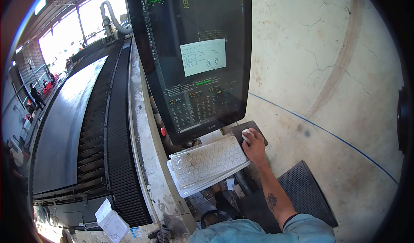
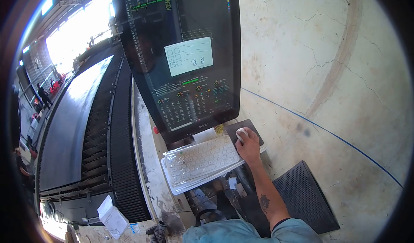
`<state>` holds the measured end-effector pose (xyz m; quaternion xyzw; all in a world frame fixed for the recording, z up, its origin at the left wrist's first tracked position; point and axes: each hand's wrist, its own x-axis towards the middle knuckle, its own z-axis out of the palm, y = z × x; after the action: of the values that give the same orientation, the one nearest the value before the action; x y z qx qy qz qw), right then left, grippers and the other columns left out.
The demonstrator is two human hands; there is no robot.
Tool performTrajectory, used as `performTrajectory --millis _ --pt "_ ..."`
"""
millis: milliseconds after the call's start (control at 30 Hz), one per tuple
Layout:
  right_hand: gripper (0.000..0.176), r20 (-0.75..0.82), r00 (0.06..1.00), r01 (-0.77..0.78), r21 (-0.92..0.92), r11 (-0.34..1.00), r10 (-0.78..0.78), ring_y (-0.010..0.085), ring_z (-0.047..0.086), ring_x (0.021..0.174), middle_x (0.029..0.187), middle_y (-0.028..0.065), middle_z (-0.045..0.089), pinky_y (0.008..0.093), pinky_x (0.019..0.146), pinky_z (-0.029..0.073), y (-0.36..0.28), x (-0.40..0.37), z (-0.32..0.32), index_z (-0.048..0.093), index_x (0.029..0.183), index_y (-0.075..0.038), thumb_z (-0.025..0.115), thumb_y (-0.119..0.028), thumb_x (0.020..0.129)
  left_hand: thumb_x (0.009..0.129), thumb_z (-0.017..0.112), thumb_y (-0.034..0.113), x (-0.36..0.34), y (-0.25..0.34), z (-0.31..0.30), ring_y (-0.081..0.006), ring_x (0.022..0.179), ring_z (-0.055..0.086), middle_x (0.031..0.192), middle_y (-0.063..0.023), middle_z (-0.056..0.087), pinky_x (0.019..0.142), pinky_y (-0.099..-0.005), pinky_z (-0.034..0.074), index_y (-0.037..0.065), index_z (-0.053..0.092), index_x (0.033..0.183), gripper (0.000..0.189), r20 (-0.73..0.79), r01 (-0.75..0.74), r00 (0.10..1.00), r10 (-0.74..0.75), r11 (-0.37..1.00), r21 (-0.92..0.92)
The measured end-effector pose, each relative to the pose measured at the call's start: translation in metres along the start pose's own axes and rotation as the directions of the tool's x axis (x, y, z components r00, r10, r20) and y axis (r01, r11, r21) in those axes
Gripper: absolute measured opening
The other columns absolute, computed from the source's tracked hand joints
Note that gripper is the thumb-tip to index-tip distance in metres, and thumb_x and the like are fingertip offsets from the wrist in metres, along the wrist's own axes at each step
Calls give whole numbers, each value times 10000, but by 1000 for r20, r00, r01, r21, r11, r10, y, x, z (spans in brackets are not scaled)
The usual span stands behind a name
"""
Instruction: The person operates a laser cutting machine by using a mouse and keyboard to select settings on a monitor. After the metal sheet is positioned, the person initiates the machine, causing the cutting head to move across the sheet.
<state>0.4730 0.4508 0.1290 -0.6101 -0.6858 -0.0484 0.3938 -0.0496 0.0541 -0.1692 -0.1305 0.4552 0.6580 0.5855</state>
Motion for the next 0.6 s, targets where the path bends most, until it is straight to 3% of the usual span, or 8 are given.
performTrajectory --millis 433,500,533,600 --pt "373 -7 1000 -28 29 999 29 393 601 1282 1370 166 661 503 1106 468 -1 -3 0 764 1190 -106 749 -115 817 1120 367 188 -3 1 -7 -209 1297 634 1453 -90 649 1172 -341 475 -14 593 1425 430 24 -8 1000 8 1000 -23" --pt "358 -57 990 126 -34 991 -128 378 565 1341 1367 144 669 509 1134 411 -14 3 -14 778 1167 -120 754 -134 810 1120 367 187 -8 2 -14 -209 1300 633 1455 -90 648 1174 -342 473 -15 592 1425 430 22 -7 1000 8 999 -34" --pt "305 -57 977 211 51 976 -208 366 527 1388 1384 110 662 517 1151 359 -12 2 -15 801 1112 -135 755 -152 811 1120 367 187 -10 2 -16 -209 1301 632 1456 -90 647 1176 -342 472 -16 592 1426 431 20 -14 1000 15 999 -38" --pt "268 0 957 290 55 955 -290 362 513 1392 1392 93 651 526 1152 349 -14 1 -21 802 1090 -152 756 -187 828 1120 366 187 -12 2 -18 -210 1304 631 1457 -91 646 1178 -342 470 -17 591 1426 431 33 -14 999 16 998 -60"
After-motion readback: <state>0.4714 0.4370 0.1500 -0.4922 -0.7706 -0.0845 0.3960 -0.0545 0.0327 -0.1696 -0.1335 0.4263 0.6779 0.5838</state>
